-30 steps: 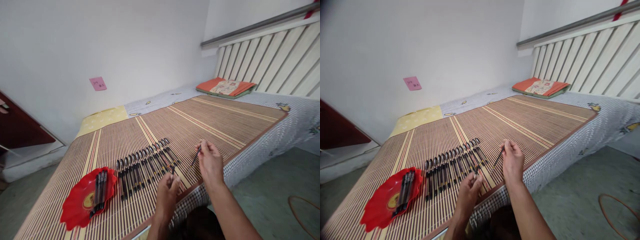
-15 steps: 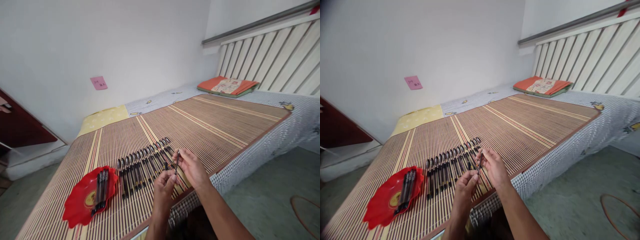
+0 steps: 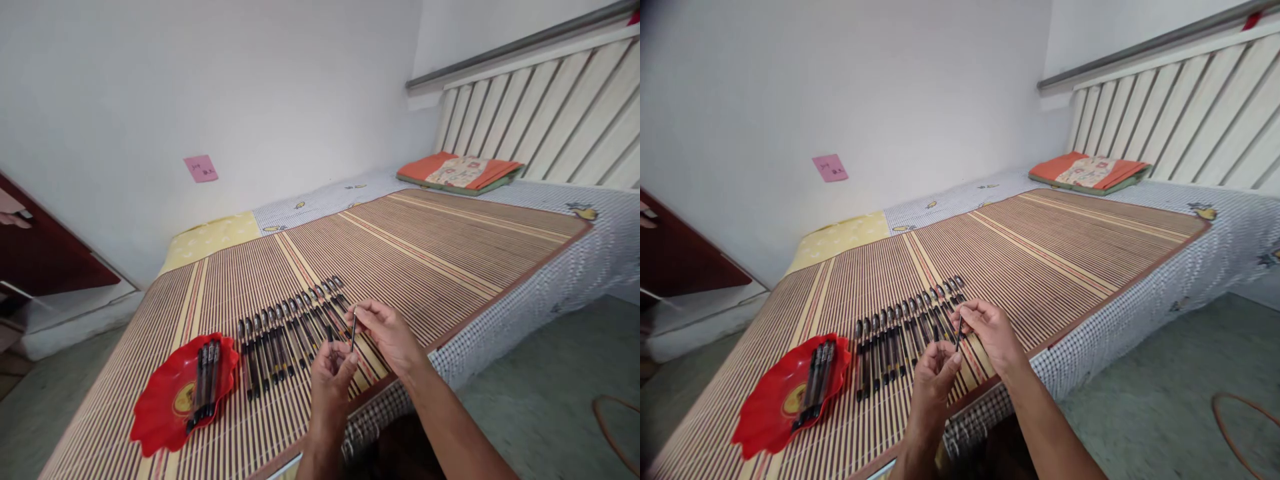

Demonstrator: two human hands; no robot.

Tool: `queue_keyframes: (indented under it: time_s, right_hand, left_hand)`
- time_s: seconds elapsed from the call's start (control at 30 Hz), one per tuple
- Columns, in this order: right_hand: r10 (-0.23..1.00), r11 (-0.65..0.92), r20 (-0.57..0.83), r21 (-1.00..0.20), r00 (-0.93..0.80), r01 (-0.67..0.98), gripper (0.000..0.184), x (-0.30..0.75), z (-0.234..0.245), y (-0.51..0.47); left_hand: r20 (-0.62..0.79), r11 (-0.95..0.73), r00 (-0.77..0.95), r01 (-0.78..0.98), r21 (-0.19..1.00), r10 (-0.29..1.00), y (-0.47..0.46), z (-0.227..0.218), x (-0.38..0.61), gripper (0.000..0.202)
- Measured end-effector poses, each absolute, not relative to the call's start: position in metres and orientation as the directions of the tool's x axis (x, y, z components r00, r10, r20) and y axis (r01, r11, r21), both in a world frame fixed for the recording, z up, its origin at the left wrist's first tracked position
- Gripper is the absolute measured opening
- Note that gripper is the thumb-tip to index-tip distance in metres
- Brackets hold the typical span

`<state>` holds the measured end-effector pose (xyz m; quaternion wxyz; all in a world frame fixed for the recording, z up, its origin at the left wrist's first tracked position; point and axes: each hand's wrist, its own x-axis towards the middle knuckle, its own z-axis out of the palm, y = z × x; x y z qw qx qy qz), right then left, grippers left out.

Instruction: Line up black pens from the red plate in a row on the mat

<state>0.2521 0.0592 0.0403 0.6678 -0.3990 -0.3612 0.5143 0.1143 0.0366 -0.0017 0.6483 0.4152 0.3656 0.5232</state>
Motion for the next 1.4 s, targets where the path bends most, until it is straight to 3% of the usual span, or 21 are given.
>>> queue_keyframes:
  time_s: [0.2, 0.4, 0.6, 0.8, 0.9, 1.0, 1.2, 1.4]
  right_hand:
    - [0.967, 0.17, 0.077, -0.905, 0.242, -0.391, 0.042, 0.235, 0.042, 0.056]
    - [0.912, 0.243, 0.163, -0.954, 0.376, -0.176, 0.034, 0.231, 0.043, 0.055]
    - [0.942, 0.185, 0.168, -0.982, 0.291, -0.033, 0.024, 0.222, 0.038, 0.052]
    - [0.917, 0.178, 0.171, -0.984, 0.36, 0.014, 0.023, 0.253, 0.037, 0.056]
    - [0.877, 0.179, 0.209, -0.978, 0.433, 0.109, 0.026, 0.297, 0.037, 0.079]
    - [0.924, 0.132, 0.214, -0.956, 0.316, 0.261, 0.019, 0.333, 0.037, 0.119]
    - [0.984, -0.083, 0.034, -0.781, 0.174, 0.619, 0.013, 0.33, 0.022, 0.195]
    - [0.98, -0.123, 0.023, -0.712, 0.199, 0.692, 0.021, 0.313, -0.005, 0.211]
  left_hand:
    - [0.044, -0.003, 0.13, -0.296, 0.955, 0.991, 0.034, 0.0, 0.117, 0.04]
    - [0.016, 0.012, 0.094, -0.293, 0.956, 0.995, 0.032, 0.008, 0.118, 0.054]
    - [0.113, -0.107, 0.072, -0.082, 0.991, 0.991, 0.031, 0.008, 0.118, 0.048]
    - [0.087, -0.081, 0.162, -0.04, 0.996, 0.983, 0.024, 0.014, 0.121, 0.039]
    - [0.101, -0.098, 0.129, -0.029, 0.995, 0.986, 0.021, 0.017, 0.12, 0.038]
    - [0.095, -0.091, 0.089, -0.048, 0.995, 0.991, 0.021, 0.014, 0.119, 0.039]
    - [0.085, -0.082, 0.072, -0.046, 0.996, 0.994, 0.025, 0.002, 0.12, 0.04]
    - [0.083, -0.081, 0.067, -0.043, 0.996, 0.994, 0.024, 0.001, 0.121, 0.04]
